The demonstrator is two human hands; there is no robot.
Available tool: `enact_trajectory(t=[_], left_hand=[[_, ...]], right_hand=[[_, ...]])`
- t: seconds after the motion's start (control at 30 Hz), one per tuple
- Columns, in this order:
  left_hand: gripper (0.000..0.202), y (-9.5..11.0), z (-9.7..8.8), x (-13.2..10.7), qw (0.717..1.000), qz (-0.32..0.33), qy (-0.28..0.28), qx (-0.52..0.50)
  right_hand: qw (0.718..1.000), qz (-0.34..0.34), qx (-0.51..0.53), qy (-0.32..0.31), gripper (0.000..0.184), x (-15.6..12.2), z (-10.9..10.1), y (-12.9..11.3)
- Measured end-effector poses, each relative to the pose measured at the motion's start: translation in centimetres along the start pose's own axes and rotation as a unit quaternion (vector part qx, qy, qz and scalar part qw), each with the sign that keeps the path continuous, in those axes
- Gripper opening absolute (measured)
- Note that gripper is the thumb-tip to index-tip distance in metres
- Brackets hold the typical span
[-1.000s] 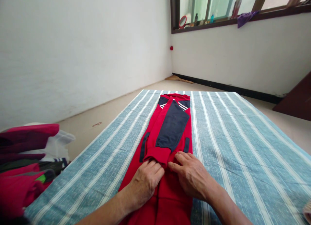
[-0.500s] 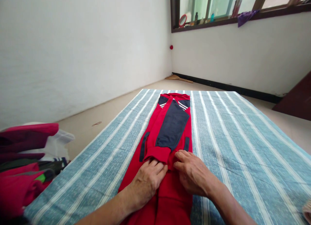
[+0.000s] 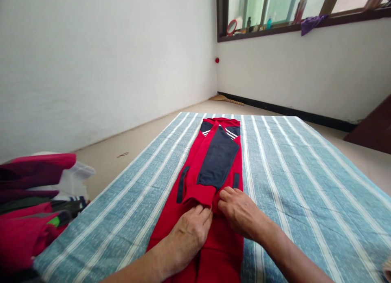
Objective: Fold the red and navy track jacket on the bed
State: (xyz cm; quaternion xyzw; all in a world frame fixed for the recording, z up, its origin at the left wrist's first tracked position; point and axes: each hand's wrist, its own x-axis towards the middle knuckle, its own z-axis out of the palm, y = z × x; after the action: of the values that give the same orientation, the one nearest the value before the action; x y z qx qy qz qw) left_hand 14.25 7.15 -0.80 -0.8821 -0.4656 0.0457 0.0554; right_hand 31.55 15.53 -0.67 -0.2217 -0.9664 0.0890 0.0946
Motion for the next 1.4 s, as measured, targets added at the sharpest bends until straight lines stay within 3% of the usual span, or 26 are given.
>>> enact_trajectory(t=[0.23,0.6,1.17,1.4], left_hand=[[0.025,-0.2,0.2,-0.2,0.999,-0.01,0.02,-0.036],[0.029,-0.1,0.7,-0.2,0.998,-0.018,0.033,-0.056],[0.03,-0.1,0.0,-0.1,0.996,-0.03,0.039,-0.074],[0.033,-0.1,0.1,-0.3,0.995,-0.032,0.038,-0.085]], right_hand=[[0.998,-0.02,0.047,0.026,0.023,-0.5,0.1,0.5],[0.999,-0.012,0.046,0.006,0.02,-0.5,-0.2,0.3],[0.998,-0.023,-0.043,-0.044,0.016,0.6,-0.8,-0.3],[0.999,-0.039,-0.029,-0.015,0.014,0.6,-0.1,0.3]])
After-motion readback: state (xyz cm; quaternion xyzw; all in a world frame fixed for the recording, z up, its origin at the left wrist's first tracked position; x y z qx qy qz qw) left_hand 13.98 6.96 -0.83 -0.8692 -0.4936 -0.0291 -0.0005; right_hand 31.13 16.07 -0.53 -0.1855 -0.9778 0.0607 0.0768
